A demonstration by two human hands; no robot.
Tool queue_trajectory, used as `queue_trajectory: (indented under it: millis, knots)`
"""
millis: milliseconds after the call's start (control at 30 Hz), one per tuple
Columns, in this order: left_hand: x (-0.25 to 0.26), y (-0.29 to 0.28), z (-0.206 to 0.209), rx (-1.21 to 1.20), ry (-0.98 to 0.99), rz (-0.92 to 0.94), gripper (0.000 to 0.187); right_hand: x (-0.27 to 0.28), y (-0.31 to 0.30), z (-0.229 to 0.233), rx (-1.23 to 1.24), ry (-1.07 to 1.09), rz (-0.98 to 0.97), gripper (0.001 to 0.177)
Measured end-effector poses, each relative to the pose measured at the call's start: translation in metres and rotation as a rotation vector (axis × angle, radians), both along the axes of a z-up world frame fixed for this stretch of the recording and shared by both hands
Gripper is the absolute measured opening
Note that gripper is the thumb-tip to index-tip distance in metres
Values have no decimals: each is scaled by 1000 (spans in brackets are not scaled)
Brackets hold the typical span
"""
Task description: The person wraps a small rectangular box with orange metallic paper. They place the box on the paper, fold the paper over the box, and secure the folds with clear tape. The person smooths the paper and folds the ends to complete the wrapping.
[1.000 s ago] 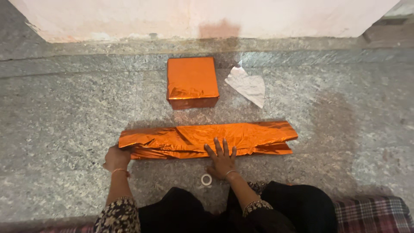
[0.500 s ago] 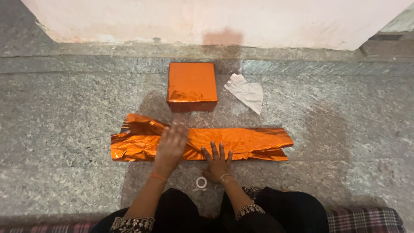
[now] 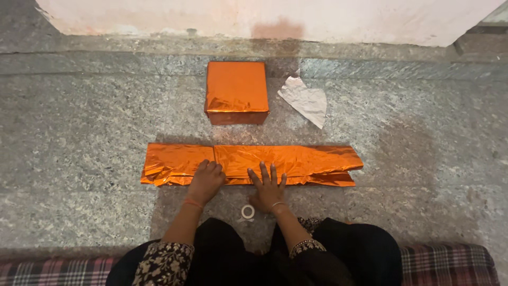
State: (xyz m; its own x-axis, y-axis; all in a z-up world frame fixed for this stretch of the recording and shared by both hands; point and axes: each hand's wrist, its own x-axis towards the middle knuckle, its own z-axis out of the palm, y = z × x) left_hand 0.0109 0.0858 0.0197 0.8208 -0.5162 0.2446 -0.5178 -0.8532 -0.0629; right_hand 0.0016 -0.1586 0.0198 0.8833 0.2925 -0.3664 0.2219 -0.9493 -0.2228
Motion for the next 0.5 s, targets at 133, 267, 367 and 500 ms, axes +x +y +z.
queue_trajectory:
  millis: [133,267,367,500]
  knots:
    - [-3,-2,-15,81,4,26,12,0,-2,-4,3,-3,10,104]
    - [0,-9,-18,109,94,129,11,0,-2,-5,17,-7,17,105]
    - [3,-14,-9,199,252,330,11,1,-2,-4,18,1,10,104]
    - [-3,-16,5,60,242,283,19,1,-3,-3,26,28,16,102]
